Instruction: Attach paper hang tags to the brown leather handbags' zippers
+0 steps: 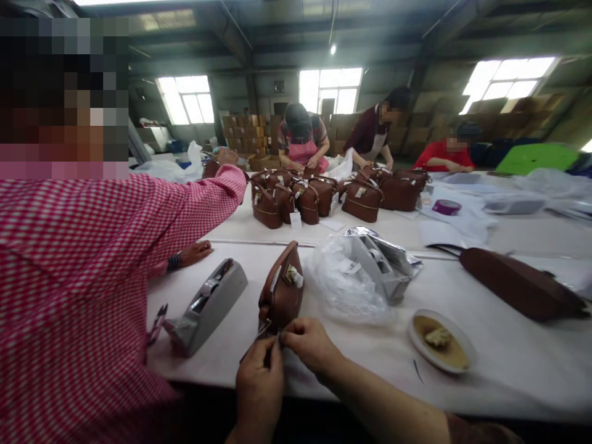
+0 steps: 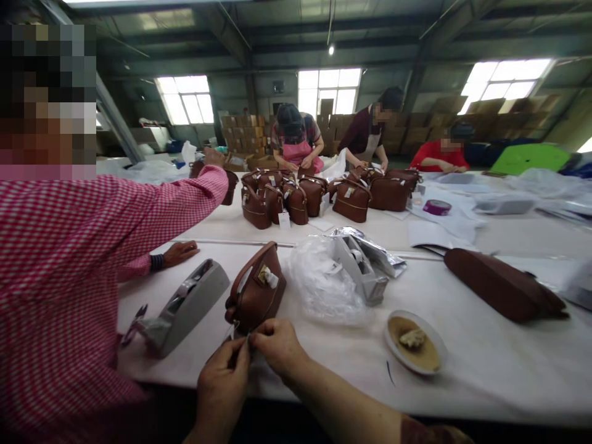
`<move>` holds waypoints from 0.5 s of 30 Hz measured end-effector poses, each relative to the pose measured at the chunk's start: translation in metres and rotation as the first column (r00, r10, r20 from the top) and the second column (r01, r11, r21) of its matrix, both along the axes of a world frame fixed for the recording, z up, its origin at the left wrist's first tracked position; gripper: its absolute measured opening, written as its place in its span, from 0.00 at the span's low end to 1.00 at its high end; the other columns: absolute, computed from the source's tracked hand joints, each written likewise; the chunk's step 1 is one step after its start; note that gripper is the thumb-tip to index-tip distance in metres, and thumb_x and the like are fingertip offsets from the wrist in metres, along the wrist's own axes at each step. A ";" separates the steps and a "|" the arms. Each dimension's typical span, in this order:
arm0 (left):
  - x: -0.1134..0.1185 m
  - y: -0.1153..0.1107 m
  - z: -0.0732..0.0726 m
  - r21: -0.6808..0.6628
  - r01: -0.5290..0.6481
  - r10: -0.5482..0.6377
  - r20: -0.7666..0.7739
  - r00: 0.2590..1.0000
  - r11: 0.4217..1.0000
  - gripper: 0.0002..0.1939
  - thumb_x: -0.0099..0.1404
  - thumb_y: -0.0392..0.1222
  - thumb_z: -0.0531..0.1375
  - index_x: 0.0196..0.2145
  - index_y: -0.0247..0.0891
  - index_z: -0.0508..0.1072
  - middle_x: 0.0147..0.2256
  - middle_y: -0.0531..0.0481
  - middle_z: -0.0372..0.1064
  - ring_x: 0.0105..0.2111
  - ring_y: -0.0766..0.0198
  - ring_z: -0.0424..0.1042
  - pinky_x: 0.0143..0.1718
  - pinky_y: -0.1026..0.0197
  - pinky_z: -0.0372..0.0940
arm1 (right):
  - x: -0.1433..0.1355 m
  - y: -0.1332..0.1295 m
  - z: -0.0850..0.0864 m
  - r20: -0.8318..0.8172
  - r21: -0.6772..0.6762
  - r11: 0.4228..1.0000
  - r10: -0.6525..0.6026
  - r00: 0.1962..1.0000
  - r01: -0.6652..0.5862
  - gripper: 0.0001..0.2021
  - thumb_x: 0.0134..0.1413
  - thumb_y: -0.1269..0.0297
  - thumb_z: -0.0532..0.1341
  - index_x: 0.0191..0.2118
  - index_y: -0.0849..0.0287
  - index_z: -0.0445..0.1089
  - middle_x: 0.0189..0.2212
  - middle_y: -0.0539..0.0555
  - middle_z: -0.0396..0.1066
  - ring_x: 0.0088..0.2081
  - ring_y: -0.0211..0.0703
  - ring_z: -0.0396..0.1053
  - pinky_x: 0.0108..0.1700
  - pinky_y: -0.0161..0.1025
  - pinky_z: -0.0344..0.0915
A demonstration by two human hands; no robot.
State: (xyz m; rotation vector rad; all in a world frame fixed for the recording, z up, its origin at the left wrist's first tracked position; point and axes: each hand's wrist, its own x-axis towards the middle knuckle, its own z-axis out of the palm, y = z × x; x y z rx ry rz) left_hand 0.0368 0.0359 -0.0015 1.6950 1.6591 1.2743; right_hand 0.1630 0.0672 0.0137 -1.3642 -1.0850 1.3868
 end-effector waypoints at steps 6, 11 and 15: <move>0.002 0.001 -0.001 0.049 0.006 -0.003 -0.062 0.998 0.999 0.12 0.64 0.47 0.56 0.32 0.42 0.77 0.29 0.50 0.77 0.30 0.60 0.76 0.35 0.61 0.69 | 0.027 -0.017 0.017 0.185 0.167 0.986 -0.012 0.983 -0.020 0.09 0.48 0.64 0.60 0.27 0.61 0.76 0.26 0.53 0.76 0.31 0.43 0.71 0.35 0.37 0.65; -0.002 0.004 -0.002 0.093 -0.004 0.013 -0.096 0.995 0.996 0.12 0.63 0.48 0.56 0.31 0.41 0.77 0.27 0.50 0.77 0.27 0.60 0.76 0.30 0.63 0.69 | 0.119 -0.019 0.048 0.394 0.423 0.882 -0.385 0.834 0.207 0.13 0.53 0.56 0.60 0.34 0.59 0.77 0.31 0.55 0.77 0.36 0.47 0.72 0.40 0.39 0.65; -0.013 0.012 -0.011 0.018 0.037 -0.034 -0.159 0.987 0.999 0.08 0.58 0.48 0.61 0.31 0.44 0.78 0.28 0.52 0.79 0.25 0.60 0.77 0.20 0.65 0.66 | 0.218 0.004 0.064 0.459 0.464 0.745 -0.665 0.589 0.479 0.19 0.51 0.53 0.58 0.39 0.62 0.77 0.34 0.57 0.77 0.36 0.48 0.71 0.39 0.39 0.64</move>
